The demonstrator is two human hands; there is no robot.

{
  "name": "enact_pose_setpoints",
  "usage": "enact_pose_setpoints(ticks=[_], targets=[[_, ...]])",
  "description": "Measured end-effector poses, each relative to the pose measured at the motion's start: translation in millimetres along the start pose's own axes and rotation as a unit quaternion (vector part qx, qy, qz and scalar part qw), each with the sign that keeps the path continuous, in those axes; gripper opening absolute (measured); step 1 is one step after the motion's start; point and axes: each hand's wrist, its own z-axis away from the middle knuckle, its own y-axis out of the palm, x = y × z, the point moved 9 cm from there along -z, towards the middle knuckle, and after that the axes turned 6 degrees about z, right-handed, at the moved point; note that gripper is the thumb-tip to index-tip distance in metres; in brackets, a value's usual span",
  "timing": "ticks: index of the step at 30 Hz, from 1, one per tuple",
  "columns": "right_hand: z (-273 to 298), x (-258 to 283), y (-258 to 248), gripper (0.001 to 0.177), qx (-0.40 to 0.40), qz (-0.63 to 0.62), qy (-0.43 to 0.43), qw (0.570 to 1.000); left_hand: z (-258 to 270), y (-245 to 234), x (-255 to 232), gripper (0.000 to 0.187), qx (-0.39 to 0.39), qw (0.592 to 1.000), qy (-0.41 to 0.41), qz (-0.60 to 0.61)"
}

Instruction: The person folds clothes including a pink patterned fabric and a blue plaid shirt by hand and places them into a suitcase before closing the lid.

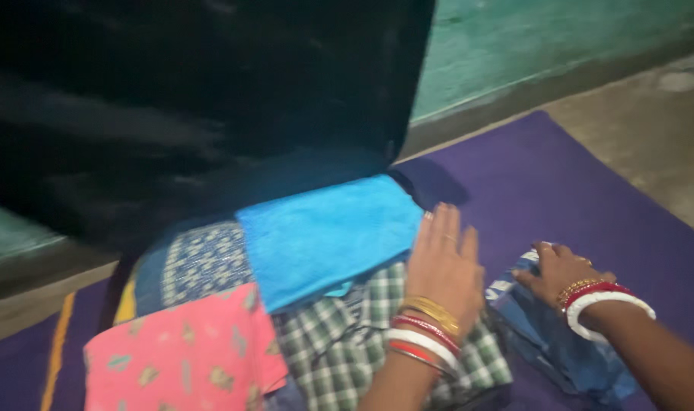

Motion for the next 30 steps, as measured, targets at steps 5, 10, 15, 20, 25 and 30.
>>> enact_pose_setpoints(ticks=[5,10,15,20,25,30], targets=[[-30.4,-71.3,43.5,0.090,-0.003,-0.054,0.054,0.997,-12.3,80.6,-61.2,0.055,0.073,0.997,-0.012,0.037],[-36.1,-126.7,90.9,0.101,0.102,-0.164,0.170,0.966,-21.4,158.2,-46.6,0.054,0.201,0.960,-0.157,0.117],[-49.1,-141.5,119.5,0.102,0.136,-0.177,0.173,0.959,-12.1,210.0,-21.0,0.064,0.305,0.909,-0.268,0.098],[-51.2,-147.0,117.1,0.110,0.114,-0.254,0.187,0.942,-3.4,253.8,-7.5,0.077,0.346,0.834,-0.381,0.201],[-41.7,-167.2,122.1,0.106,0.065,-0.455,0.253,0.851,0.0,280.7,-20.5,0.075,0.289,0.743,-0.478,0.369],[-87.7,-190.2,129.4,0.104,-0.011,-0.497,0.229,0.837,-31.1,241.9,-50.5,0.052,0.165,0.695,-0.456,0.531]])
